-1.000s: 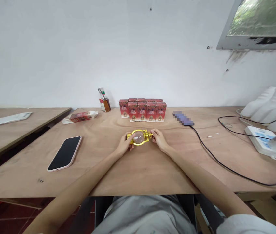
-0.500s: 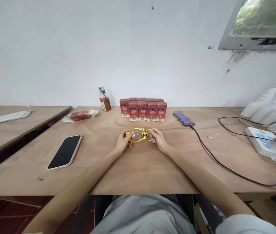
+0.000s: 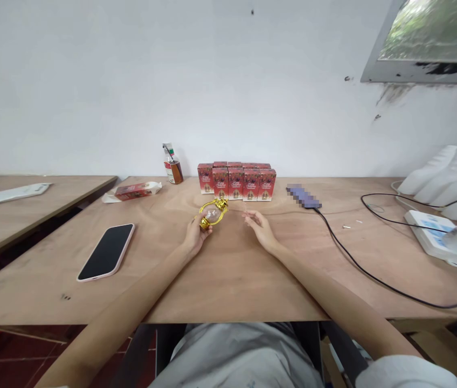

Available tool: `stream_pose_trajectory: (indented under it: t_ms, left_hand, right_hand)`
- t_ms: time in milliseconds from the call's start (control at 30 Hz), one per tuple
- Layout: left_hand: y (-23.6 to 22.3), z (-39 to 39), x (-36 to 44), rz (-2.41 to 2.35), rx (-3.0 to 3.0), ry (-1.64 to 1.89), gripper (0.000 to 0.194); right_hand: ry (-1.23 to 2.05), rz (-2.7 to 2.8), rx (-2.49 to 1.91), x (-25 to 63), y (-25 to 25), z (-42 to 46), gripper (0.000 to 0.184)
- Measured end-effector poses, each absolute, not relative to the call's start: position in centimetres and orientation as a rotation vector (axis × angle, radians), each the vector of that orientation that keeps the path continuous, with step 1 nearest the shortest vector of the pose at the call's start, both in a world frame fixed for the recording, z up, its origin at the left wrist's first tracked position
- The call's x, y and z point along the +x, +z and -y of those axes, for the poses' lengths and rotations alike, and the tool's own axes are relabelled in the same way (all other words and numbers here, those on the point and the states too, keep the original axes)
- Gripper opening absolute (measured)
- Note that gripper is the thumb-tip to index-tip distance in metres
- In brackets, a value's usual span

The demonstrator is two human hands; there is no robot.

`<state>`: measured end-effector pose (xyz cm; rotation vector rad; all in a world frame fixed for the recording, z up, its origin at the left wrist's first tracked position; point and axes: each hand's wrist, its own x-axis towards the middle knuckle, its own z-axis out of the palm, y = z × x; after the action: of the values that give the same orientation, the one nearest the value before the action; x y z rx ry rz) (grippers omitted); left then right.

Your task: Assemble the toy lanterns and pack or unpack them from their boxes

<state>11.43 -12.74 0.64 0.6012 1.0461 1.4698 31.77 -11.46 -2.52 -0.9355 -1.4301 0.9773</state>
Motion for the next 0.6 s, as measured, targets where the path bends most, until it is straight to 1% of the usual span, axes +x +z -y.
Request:
stream_pose_trajectory:
  t_ms: [33, 100, 167, 267, 333, 433, 600]
  left_hand:
    - [0.7, 12.7, 11.4, -1.033, 0.567, 1.472, 0.009]
    - [0.9, 12.6, 11.3, -1.013, 0.513, 1.477, 0.008]
    - [1.1, 12.7, 11.3, -1.000, 0.477, 1.482, 0.009]
    - [1.2, 12.8, 11.3, -0.987, 0.475, 1.490, 0.007]
    - [1.2, 12.8, 11.3, -0.976, 0.489, 1.491, 0.005]
    - [1.1, 12.9, 11.3, -0.955, 0.519, 1.494, 0.012]
    - [1.2, 13.1, 11.1, -0.902, 0.579, 1.487, 0.022]
  right_hand:
    - [0.919, 1.542, -0.978, 31.7, -2.7, 11.6, 0.032]
    - [0.769, 1.793, -1.080, 31.6, -2.8, 11.9, 0.039]
    - [0.559, 2.072, -1.146, 31.5, -2.7, 12.5, 0.043]
    - [0.244, 2.388, -1.158, 31.2, -2.2, 13.5, 0.036]
    - [0.115, 2.476, -1.171, 31.1, -1.9, 13.9, 0.035]
    - [0.044, 2.514, -1.196, 31.0, -1.5, 14.3, 0.035]
    - [0.039, 2.486, -1.168, 31.1, -1.3, 14.4, 0.039]
